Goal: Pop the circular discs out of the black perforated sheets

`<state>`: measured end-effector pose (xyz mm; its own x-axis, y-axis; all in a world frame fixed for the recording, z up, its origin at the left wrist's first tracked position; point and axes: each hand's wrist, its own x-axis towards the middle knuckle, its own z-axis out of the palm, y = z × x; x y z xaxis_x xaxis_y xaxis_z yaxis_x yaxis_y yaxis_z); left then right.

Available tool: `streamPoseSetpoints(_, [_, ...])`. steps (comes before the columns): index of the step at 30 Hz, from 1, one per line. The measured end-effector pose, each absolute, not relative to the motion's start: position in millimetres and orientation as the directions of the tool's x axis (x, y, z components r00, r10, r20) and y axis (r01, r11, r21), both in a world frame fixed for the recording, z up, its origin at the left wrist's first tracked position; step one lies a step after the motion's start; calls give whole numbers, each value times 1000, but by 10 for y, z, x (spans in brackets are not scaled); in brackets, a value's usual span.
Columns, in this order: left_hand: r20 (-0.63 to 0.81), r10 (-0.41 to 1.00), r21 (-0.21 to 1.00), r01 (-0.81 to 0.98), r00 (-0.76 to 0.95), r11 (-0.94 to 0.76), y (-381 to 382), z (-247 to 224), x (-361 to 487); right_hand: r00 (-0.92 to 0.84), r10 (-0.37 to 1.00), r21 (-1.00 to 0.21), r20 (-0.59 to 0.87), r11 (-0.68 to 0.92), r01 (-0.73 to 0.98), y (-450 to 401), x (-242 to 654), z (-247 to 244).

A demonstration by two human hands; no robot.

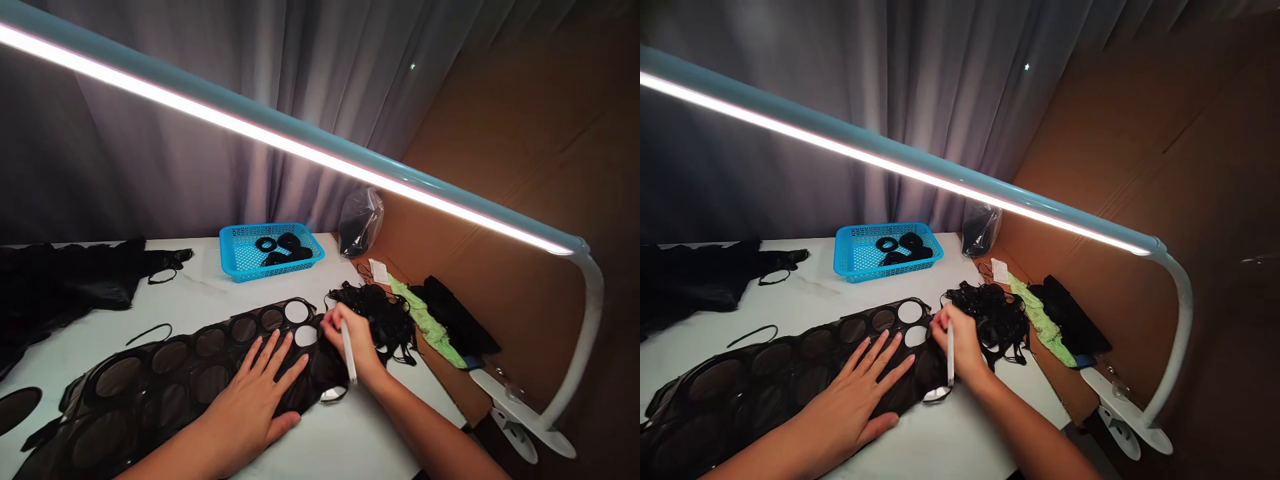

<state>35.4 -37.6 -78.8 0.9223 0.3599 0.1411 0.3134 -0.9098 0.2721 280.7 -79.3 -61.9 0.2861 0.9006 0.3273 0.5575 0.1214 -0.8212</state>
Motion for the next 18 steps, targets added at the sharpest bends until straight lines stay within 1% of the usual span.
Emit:
streamPoseSetpoints(2, [120, 348, 314, 298, 930, -902, -386, -744, 349, 480, 788, -856, 385, 110, 505, -800, 2938, -478])
streamPoseSetpoints(3, [111, 348, 353, 290, 931, -889, -391, -716, 351, 531, 748, -864, 397, 110, 491, -806, 2978, -403])
streamPoseSetpoints(4, [110, 368, 413, 295, 923, -862, -395, -685, 359, 540, 743, -871, 396, 117, 477, -812, 2990, -332])
streamPoseSetpoints(5, [113, 411, 502, 305, 904, -809, -395, -653, 374, 504, 774, -876, 383, 130, 464, -815, 2969, -269])
streamPoseSetpoints(6, [115, 479, 633, 307, 870, -710, -389, -621, 395, 432, 825, -877, 365, 150, 455, -815, 2915, -219])
streamPoseSetpoints(7, [104, 557, 774, 285, 824, -566, -376, -590, 421, 334, 877, -876, 345, 173, 450, -809, 2832, -181])
streamPoseSetpoints(8, [80, 630, 886, 234, 772, -399, -357, -563, 449, 232, 916, -872, 327, 198, 448, -797, 2728, -157])
streamPoseSetpoints(9, [46, 685, 955, 169, 727, -243, -331, -541, 476, 138, 940, -864, 312, 220, 453, -778, 2613, -143])
streamPoseSetpoints(10, [12, 720, 987, 109, 694, -121, -301, -525, 497, 57, 952, -852, 299, 240, 464, -753, 2498, -139])
streamPoseSetpoints(11, [-17, 740, 996, 72, 672, -43, -269, -516, 510, -7, 957, -839, 289, 257, 479, -724, 2394, -141])
streamPoseSetpoints(13, [-57, 772, 998, 61, 633, 23, -209, -517, 508, -77, 957, -821, 281, 281, 498, -660, 2241, -160])
streamPoseSetpoints(16, [-109, 817, 994, 37, 566, 107, -147, -551, 461, -85, 960, -849, 267, 276, 451, -579, 2174, -217])
streamPoseSetpoints(18, [-126, 841, 990, 8, 527, 143, -126, -573, 435, -73, 970, -903, 233, 243, 354, -555, 2200, -259])
